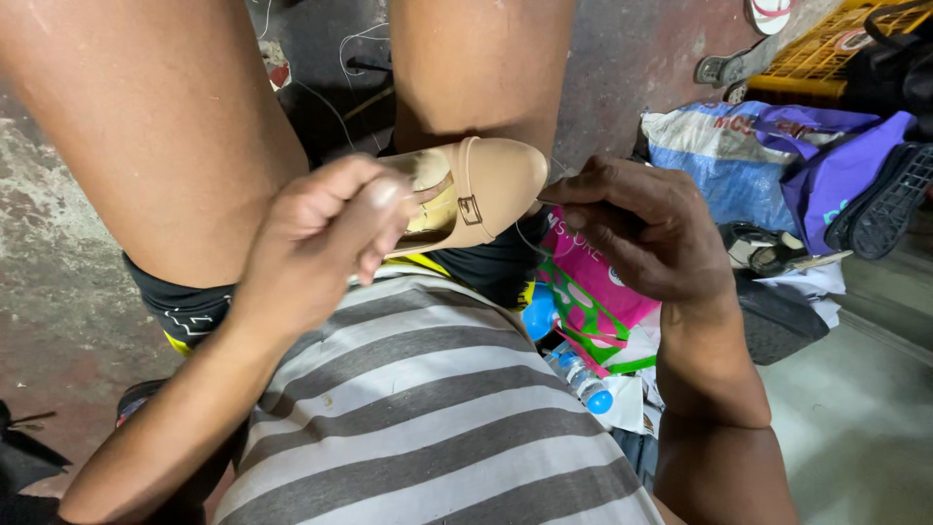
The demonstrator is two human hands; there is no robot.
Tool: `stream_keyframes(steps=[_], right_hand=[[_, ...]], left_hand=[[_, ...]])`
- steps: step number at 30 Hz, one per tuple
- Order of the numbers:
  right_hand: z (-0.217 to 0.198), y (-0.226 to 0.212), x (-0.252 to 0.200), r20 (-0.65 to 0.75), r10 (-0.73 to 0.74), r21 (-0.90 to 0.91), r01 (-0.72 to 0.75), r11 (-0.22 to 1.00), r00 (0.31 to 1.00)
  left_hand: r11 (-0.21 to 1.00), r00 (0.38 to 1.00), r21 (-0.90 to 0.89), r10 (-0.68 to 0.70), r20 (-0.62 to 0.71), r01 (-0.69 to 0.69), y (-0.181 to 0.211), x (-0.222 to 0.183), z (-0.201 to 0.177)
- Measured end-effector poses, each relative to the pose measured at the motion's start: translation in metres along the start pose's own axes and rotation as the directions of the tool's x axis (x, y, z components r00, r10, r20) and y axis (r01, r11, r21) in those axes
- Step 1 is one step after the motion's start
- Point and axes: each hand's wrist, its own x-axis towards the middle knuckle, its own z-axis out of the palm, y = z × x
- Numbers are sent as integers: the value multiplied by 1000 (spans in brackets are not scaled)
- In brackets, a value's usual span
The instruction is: The person stitches the sole of a beige high-heeled shoe using a needle and thread, pulling the thread through the material by hand.
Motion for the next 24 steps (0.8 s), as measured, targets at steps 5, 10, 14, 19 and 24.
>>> stream_keyframes(steps=[5, 10, 14, 19, 24], right_hand=[[4, -15, 5, -27, -106, -279, 94, 956, 994], [0, -28, 6, -9, -106, -409, 93, 908, 994], [-6, -31, 11, 53, -132, -450, 142, 882, 990], [-7, -40, 17, 127, -123, -590, 175, 788, 984], [-7, -49, 25, 172, -127, -616, 207, 760, 977]], left_hand=[[895, 990, 424, -105, -95, 136, -8, 20, 15], [911, 912, 33, -410, -34, 411, -12, 31, 18], [898, 902, -91, -430, 36, 431, -28, 36, 7], [902, 910, -121, -407, 82, 414, -34, 37, 1], [927, 926, -28, -371, 66, 374, -28, 34, 3]])
